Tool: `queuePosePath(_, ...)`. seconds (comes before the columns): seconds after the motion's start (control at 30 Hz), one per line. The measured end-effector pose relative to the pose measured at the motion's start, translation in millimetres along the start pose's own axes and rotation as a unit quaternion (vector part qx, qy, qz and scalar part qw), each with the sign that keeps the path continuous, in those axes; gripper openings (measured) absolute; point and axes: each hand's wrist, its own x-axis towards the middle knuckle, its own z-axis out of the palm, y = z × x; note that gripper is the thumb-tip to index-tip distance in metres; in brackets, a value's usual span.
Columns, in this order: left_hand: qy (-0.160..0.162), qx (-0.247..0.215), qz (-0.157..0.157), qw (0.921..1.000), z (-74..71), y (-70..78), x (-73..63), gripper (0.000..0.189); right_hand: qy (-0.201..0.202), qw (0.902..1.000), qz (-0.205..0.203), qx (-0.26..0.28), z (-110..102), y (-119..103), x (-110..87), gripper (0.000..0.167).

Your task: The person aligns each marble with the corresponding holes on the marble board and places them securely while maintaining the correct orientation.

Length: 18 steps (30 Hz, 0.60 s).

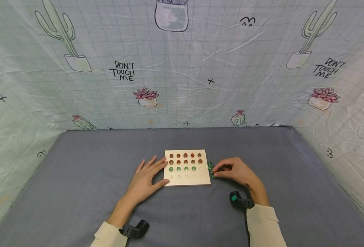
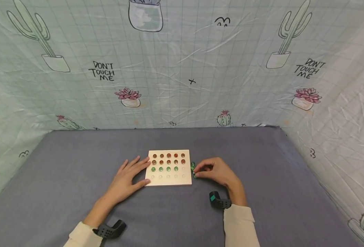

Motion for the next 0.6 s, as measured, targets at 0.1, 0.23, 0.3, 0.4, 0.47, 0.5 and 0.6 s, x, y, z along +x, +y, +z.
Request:
queuePosePath(0.1,-0.003,0.0,-0.002,1.0,0.2,-0.3,0.1,0.066,0.002,1.0,0.006,-0.002,0,0,0.2,0.012)
queuePosePath(0.23,-0.005,0.001,-0.004,1.0,0.9,-1.0,0.4,0.066,0.014,0.9999,0.007,-0.004,-1,6,0.5,0.012)
queuePosePath(0.3,-0.004,0.001,-0.004,1.0,1.0,-1.1,0.6,0.066,0.026,0.9996,0.008,-0.01,-2,14,1.4,0.011)
queuePosePath(0.4,-0.003,0.002,-0.003,1.0,0.6,-0.6,0.8,0.066,0.042,0.9987,0.01,-0.026,-4,26,2.7,0.01)
queuePosePath(0.47,-0.003,0.002,-0.002,1.0,0.2,-0.3,0.9,0.066,0.049,0.9981,0.014,-0.035,-5,34,4.2,0.01)
queuePosePath(0.5,-0.002,0.004,-0.002,1.0,0.0,-0.1,1.0,0.066,0.05,0.9979,0.012,-0.039,-6,36,4.4,0.011)
queuePosePath(0.6,-0.002,0.005,-0.003,1.0,-0.7,0.1,1.0,0.066,0.056,0.9972,0.008,-0.05,-7,38,5.5,0.011)
